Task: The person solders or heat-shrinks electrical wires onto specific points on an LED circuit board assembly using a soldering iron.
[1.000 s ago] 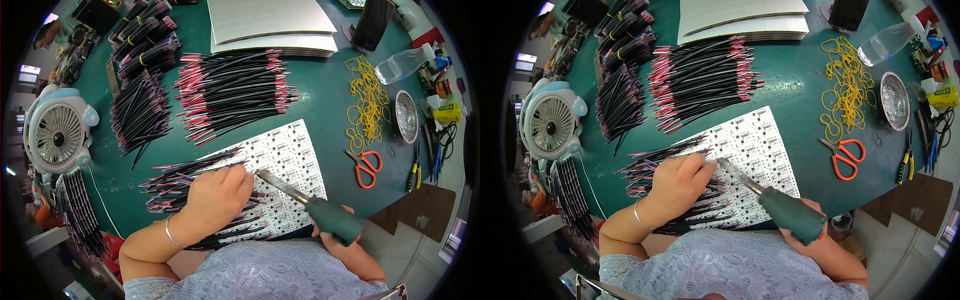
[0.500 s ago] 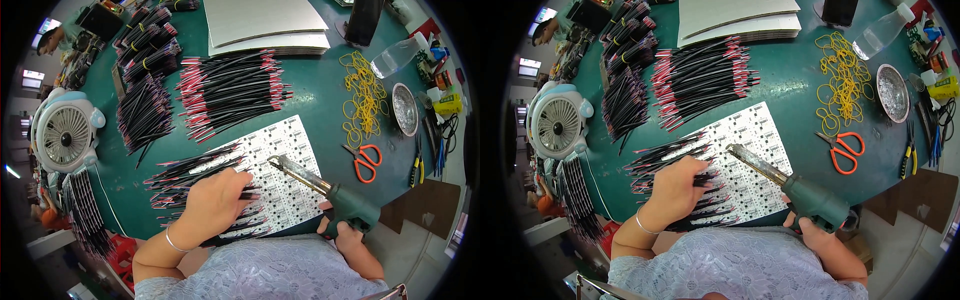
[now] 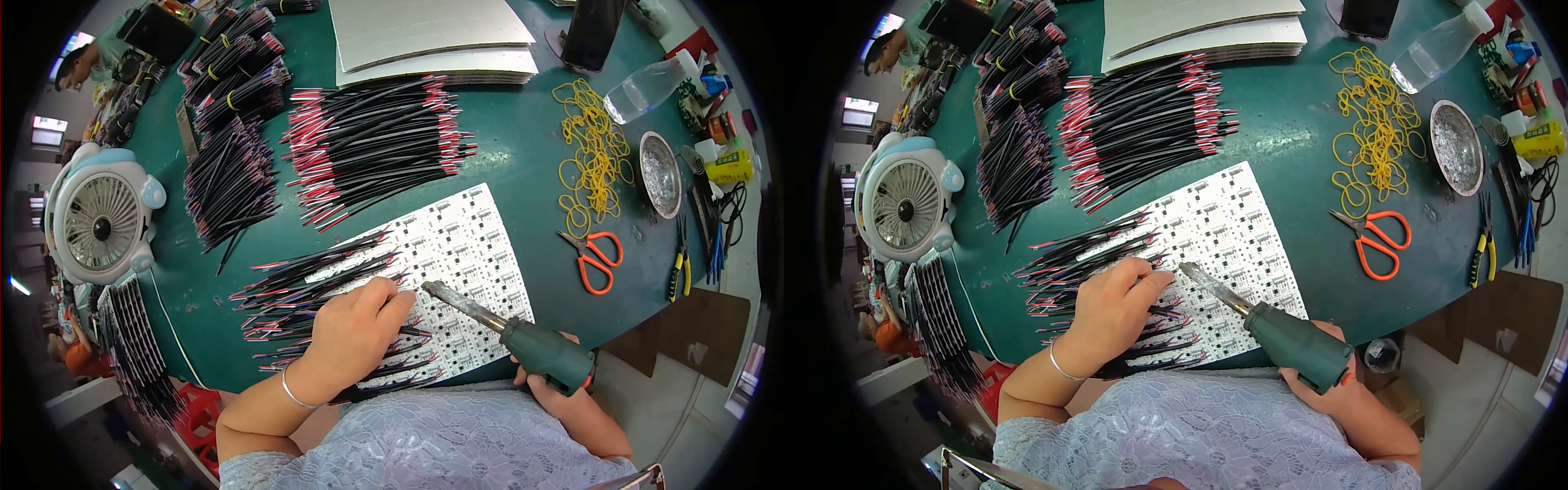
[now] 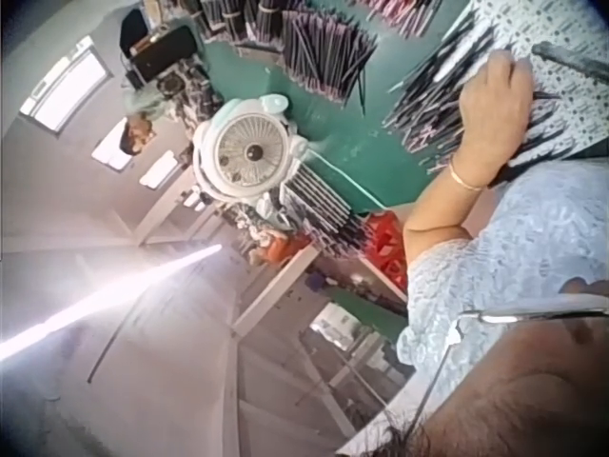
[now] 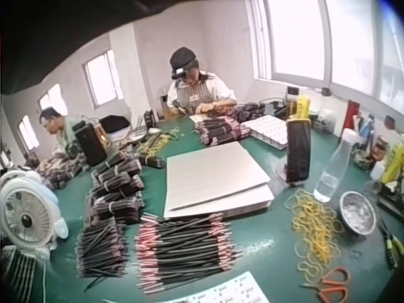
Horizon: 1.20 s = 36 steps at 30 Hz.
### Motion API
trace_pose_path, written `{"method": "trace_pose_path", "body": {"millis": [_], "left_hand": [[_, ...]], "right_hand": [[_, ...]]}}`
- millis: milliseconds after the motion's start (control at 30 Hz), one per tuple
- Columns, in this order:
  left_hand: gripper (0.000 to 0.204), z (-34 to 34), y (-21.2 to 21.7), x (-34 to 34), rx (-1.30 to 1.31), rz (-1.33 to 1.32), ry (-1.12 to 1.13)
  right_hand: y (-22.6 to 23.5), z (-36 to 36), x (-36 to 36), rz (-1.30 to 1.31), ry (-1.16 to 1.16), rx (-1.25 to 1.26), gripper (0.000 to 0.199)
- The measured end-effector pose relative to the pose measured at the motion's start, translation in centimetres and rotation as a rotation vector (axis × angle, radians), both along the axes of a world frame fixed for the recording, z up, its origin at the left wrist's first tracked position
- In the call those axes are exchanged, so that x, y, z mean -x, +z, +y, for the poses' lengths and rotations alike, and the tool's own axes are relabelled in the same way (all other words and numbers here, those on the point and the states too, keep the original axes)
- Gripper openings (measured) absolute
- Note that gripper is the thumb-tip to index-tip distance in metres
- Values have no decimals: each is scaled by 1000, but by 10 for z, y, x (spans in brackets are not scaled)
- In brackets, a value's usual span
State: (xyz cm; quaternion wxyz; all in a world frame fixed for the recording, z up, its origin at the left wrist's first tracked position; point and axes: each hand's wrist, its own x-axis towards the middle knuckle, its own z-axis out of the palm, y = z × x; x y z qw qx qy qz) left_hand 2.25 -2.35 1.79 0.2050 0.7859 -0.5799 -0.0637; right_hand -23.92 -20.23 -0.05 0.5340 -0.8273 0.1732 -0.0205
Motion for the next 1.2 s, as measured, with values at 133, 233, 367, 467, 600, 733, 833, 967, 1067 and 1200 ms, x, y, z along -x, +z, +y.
{"method": "trace_pose_path", "body": {"millis": [133, 233, 367, 467, 600, 733, 833, 967, 1067, 1200], "left_hand": [[28, -1, 2, -1, -51, 21, 2], [24, -3, 6, 0, -87, -8, 1], [21, -7, 12, -1, -184, -43, -22], [20, -8, 13, -1, -223, -62, -25], [21, -8, 16, -1, -245, -49, -43], [22, -7, 15, -4, -207, -24, -76], [22, -5, 12, -4, -169, 1, -74], [22, -7, 14, -6, -202, -1, -91], [22, -8, 15, -6, -204, -8, -116], [24, -10, 17, 0, -250, -123, -131]], "right_hand": [[5, 5, -11, -26, 16, 109, 30], [21, -3, -20, 34, 102, 193, 25], [8, -4, -22, -147, 172, 379, 27], [6, -4, -18, -129, 80, 89, 39], [9, 5, -9, -83, -213, -352, 18], [15, 4, -14, -74, -206, -382, 20], [-4, -2, -5, -128, -68, -148, 34], [1, 2, 0, -5, 17, 67, 36], [5, 7, -4, -33, -32, 96, 25], [9, 2, -11, -99, 127, 211, 22]]}}
